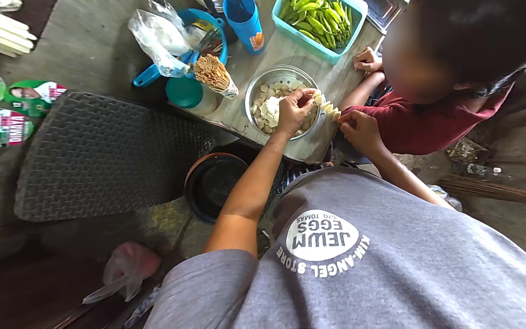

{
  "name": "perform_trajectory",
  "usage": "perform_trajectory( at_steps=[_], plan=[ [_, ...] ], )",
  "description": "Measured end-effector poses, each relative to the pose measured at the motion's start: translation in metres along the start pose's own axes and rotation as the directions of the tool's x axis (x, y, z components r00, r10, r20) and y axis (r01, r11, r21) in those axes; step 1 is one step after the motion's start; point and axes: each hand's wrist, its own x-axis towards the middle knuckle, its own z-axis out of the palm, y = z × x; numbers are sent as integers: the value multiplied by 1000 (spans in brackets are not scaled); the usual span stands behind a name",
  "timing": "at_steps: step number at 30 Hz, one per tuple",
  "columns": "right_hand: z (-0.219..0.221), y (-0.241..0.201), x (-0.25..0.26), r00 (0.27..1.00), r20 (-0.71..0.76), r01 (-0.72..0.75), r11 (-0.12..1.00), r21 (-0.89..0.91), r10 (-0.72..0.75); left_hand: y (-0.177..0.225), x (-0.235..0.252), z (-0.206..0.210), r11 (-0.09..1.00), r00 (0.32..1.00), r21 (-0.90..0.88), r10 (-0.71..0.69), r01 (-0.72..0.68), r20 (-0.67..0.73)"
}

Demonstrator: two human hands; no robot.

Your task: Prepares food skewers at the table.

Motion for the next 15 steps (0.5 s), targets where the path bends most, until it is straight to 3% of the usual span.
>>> perform_trajectory(
  at_steps=[11, 15],
  plan=[
    [-1, 2, 0, 1000, 8, -13, 1000, 9, 13, -1, -1, -2, 1000, 999, 15, 2, -3, 54],
    [-5, 5, -1, 999, -10, -49, 999, 1, 49, -8, 7, -3, 989, 985, 32, -148, 145, 90]
  ],
)
